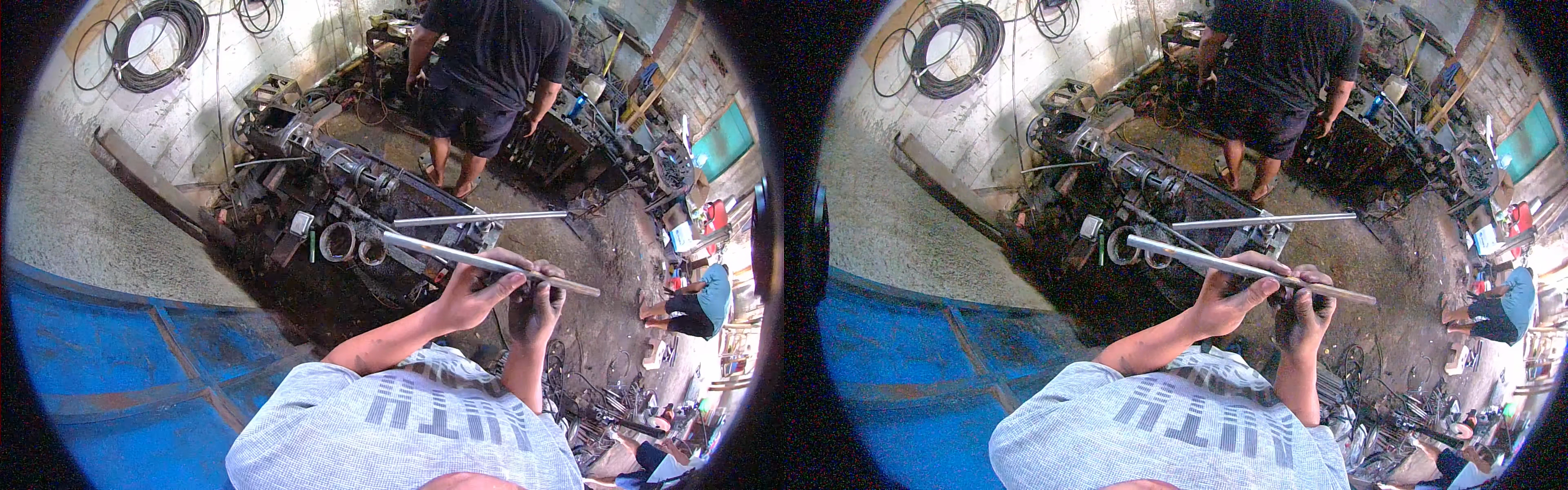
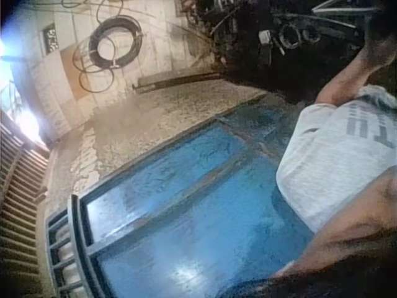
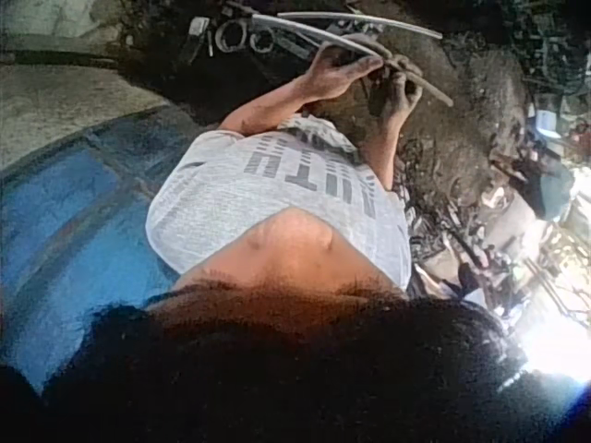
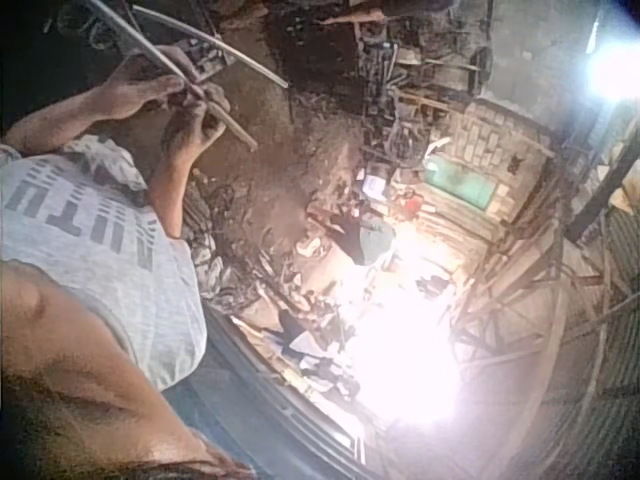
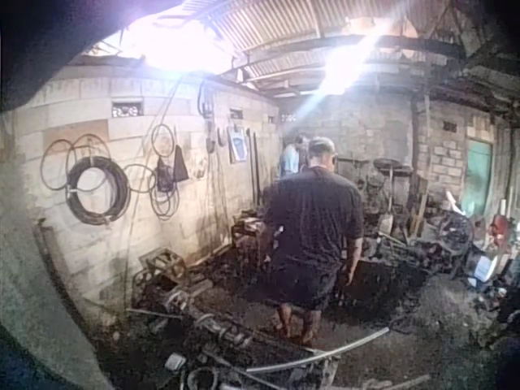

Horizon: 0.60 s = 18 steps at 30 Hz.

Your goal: Operate a lathe-like machine to process metal rods, involving loading, adjusting levers, and inspecting the processed parts.

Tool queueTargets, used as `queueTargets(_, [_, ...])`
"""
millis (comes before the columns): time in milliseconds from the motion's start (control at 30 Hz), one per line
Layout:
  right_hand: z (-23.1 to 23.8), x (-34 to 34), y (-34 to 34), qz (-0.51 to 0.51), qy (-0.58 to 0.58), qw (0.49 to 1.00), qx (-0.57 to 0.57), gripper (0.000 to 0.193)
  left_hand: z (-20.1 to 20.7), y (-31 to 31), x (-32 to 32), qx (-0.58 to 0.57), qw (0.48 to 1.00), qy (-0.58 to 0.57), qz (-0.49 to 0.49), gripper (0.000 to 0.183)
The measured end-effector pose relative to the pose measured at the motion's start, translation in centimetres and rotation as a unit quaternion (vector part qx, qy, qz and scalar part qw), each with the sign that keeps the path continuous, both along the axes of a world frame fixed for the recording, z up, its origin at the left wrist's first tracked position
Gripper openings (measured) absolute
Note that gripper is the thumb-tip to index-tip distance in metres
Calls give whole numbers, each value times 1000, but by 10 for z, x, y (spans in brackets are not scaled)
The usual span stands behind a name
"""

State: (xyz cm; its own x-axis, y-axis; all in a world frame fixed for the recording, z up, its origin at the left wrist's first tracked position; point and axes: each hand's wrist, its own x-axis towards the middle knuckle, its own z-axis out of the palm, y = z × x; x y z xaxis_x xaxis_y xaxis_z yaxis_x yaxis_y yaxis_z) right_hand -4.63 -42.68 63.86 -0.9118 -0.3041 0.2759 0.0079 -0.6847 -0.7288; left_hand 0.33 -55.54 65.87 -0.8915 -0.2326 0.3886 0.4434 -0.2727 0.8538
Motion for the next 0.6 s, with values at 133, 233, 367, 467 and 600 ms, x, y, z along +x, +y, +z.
queueTargets(133, [5,5,-5,-3,-12,1000,-5,29,1,-1,1,-11,1000,-4,10,18])
queueTargets(233, [-7,4,3,-49,-22,998,44,30,3,-1,3,12,999,-45,-10,16])
queueTargets(367, [-6,13,0,-49,-12,998,24,25,1,3,1,11,998,-59,6,14])
queueTargets(467, [-17,24,7,-116,-68,989,60,19,-7,12,-7,29,997,-61,-35,17])
queueTargets(600, [-36,42,29,-170,-220,961,-10,24,-29,42,-18,-73,991,-88,-72,17])
